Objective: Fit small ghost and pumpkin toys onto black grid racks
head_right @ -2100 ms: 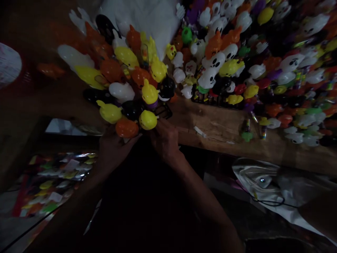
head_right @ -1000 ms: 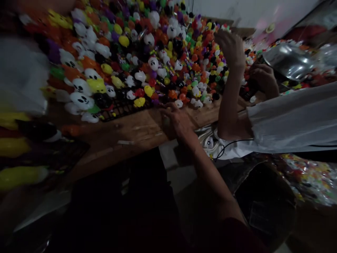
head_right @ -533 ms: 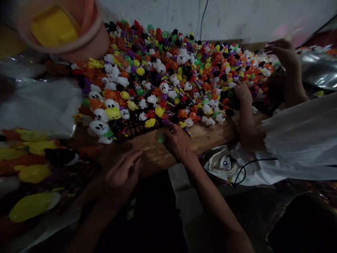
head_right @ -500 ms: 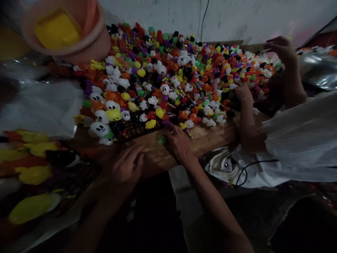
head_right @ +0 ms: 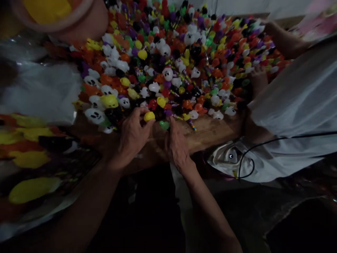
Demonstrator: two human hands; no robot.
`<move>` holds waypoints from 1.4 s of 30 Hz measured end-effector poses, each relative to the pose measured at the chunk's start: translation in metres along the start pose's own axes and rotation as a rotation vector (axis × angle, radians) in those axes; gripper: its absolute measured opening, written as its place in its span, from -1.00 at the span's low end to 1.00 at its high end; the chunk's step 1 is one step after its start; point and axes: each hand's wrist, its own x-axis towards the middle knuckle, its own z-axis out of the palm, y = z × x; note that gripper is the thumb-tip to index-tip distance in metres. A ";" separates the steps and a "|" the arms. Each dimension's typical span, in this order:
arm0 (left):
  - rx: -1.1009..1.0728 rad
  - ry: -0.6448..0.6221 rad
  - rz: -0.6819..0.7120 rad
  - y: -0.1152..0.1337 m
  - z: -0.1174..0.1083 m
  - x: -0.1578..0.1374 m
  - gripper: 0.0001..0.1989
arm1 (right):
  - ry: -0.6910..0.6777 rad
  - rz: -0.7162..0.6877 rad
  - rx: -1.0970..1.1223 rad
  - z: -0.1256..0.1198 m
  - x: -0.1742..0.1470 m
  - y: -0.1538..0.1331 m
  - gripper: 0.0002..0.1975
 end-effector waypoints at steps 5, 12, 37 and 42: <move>-0.901 0.031 -0.460 -0.001 -0.022 -0.046 -0.70 | -0.082 -0.064 0.122 -0.013 -0.019 -0.027 -0.61; -1.378 0.027 -0.942 0.007 -0.044 -0.068 -0.76 | 0.006 -0.080 0.202 -0.014 -0.031 -0.050 -0.72; -1.296 -0.194 -0.677 -0.019 -0.051 -0.096 -0.55 | 0.130 -0.380 -0.095 0.013 -0.049 -0.048 -0.70; -1.233 -0.002 -0.659 -0.008 -0.057 -0.098 -0.57 | 0.056 -0.256 0.038 0.016 -0.046 -0.060 -0.67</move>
